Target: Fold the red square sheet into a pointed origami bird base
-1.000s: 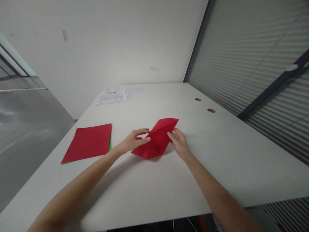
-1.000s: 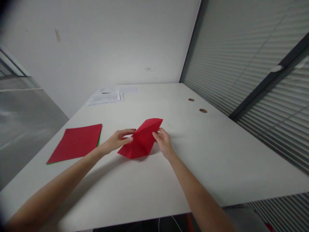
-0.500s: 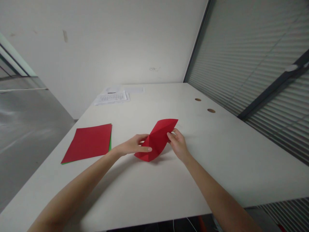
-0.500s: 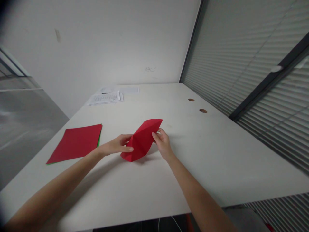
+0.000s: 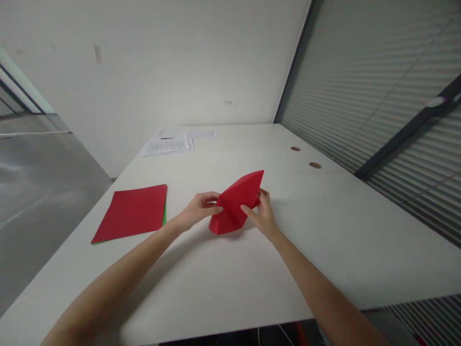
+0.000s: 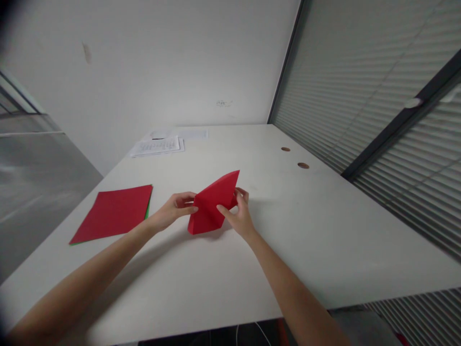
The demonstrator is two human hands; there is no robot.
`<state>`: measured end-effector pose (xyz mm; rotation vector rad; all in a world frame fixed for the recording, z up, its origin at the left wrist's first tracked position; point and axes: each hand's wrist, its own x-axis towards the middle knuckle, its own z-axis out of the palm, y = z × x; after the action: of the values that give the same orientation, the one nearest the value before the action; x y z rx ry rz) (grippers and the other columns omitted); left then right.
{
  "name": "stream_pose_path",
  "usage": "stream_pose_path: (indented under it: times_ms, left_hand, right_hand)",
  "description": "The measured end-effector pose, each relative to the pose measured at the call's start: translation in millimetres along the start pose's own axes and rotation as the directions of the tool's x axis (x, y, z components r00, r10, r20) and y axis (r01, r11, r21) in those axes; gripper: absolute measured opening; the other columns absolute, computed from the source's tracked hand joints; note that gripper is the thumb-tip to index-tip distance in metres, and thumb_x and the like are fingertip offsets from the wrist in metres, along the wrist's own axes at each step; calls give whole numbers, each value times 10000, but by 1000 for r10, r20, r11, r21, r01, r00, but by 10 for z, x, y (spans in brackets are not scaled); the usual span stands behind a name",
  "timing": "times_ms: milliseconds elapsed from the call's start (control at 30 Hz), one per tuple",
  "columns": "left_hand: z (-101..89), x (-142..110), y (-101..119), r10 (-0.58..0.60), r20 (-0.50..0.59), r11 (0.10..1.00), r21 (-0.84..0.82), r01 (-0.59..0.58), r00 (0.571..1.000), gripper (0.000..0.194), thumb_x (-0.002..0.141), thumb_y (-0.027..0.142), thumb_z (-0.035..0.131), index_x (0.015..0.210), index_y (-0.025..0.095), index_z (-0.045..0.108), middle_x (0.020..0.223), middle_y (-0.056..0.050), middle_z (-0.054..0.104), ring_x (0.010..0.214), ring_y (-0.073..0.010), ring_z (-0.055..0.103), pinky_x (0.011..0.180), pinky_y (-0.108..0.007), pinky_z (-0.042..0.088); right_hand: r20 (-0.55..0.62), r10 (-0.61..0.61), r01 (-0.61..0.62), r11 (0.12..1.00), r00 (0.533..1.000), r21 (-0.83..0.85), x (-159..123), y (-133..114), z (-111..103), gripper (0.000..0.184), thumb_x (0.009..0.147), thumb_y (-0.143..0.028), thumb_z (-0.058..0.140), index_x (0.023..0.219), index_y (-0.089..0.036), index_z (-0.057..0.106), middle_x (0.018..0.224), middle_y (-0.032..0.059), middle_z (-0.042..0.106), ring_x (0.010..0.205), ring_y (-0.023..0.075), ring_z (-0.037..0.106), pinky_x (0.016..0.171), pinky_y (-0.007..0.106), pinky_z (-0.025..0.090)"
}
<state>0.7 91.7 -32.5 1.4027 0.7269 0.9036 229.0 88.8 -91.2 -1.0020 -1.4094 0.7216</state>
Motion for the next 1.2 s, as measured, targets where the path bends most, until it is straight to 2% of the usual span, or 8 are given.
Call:
stream_pose_path:
  times_ms: [267,467,567,700,900,967,1067,1200]
  left_hand:
    - [43,-29,15,-42,-23,999,-32,41,999,297,713,326,810,932,162,693,927,-57,717,847,-190,657,796,-316,505]
    - [50,-28,-87,-221,74,950,-209,232,972,506,839,639,579,1017,180,699,1077,-112,701,939,-225,666,760,-296,510]
    - [66,0,-138,-292,40,935,-200,294,956,608,810,713,543,1070,184,692,1080,-120,707,946,-255,668,772,-329,518]
    - [99,7,-68,-59,-191,991,108,80,980,535,838,653,560,1108,208,686,1188,-95,671,1078,-267,604,926,-373,469]
    - [80,-1,-35,178,-286,894,447,-33,941,435,834,524,633,1160,236,653,1199,-104,585,1002,-222,588,877,-361,487]
    - [71,-14,-49,193,-257,889,454,-58,947,473,816,505,666,1215,254,621,1211,-107,547,1028,-222,576,864,-353,496]
    - [76,-51,-38,62,-92,962,272,-34,994,658,792,486,709,1382,314,471,1351,-126,451,1119,-252,562,868,-358,512]
    - [103,-94,-15,28,89,993,112,-38,996,862,744,380,787,1462,396,309,1469,-126,324,1170,-276,548,888,-374,525]
  right_hand:
    - [-2,57,-56,995,998,88,28,-56,-6,235,731,-444,759,876,-259,751,1190,82,506,1319,269,374,1085,424,415]
    - [122,176,-210,899,977,385,12,-58,23,245,707,-418,787,904,-274,758,1156,47,588,1141,239,532,1030,434,452]
    - [118,193,-225,880,974,418,7,-50,31,253,705,-401,793,921,-273,759,1163,40,600,1109,227,557,1030,422,450]
    - [49,217,-218,889,975,402,27,-84,22,245,696,-387,801,901,-258,764,1180,39,609,1101,217,581,1009,388,463]
    - [78,316,-306,785,946,539,49,-210,34,303,678,-390,815,930,-238,744,1031,44,741,968,238,668,958,441,501]
    - [82,331,-317,757,940,571,48,-238,34,309,679,-388,814,940,-244,736,1045,39,747,972,239,676,938,431,515]
    - [117,345,-345,733,931,586,42,-246,29,314,688,-404,806,951,-253,723,1053,34,748,973,240,682,898,415,537]
    - [168,367,-395,727,915,562,20,-236,44,359,681,-411,810,981,-255,690,1012,32,753,912,232,697,831,383,561]
